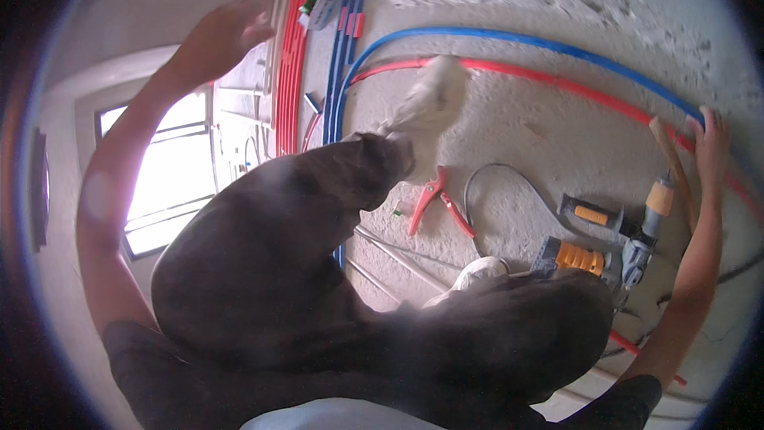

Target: The person installs red and blue electrical conduits into grooves cut into a concrete wall. They use a hammer drill to create holes, a hammer to tap the conduits into place, and a pipe cutter to trim the conduits to length. The person secures the conduits with clips and a hammer.

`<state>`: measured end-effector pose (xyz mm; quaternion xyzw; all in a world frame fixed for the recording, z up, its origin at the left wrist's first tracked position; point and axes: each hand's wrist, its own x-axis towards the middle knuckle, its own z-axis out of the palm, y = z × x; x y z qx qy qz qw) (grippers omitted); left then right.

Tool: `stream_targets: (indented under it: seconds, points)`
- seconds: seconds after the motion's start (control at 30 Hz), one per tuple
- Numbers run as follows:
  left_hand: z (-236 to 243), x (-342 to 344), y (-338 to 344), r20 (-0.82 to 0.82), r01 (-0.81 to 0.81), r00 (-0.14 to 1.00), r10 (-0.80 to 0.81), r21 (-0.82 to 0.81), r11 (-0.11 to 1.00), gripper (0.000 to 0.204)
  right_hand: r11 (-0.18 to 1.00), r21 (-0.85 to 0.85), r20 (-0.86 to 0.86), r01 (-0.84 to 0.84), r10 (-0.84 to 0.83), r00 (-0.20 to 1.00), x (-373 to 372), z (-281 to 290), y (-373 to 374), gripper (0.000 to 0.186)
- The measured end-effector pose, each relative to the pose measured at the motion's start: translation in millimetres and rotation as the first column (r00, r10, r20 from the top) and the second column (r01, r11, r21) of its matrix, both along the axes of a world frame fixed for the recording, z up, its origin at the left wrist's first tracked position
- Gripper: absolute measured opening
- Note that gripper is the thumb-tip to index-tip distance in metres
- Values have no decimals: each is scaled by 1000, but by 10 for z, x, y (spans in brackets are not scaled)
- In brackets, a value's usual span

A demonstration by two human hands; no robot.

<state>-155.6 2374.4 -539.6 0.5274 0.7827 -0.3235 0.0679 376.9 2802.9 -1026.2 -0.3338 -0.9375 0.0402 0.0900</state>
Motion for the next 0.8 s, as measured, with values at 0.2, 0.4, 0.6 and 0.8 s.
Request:
stream_targets:
  seconds: [0.2,0.4,0.6,0.8]
  points:
    - [36,-376,-2511,-59,-299,948,312,166,940,31,997,50,-25,-66,67,997,-227,159,-208,38]
    - [-1032,-363,-4278,124,-539,819,561,-172,825,32,958,281,128,57,-97,987,-394,269,-503,50]
    - [-2310,-603,-4548,377,-508,797,472,-3,861,41,981,154,184,-122,93,979,-2056,1750,-1901,56]
    - [-3383,-822,-4012,511,-728,677,530,355,587,42,782,-207,325,-588,622,713,-4042,2976,-3600,36]
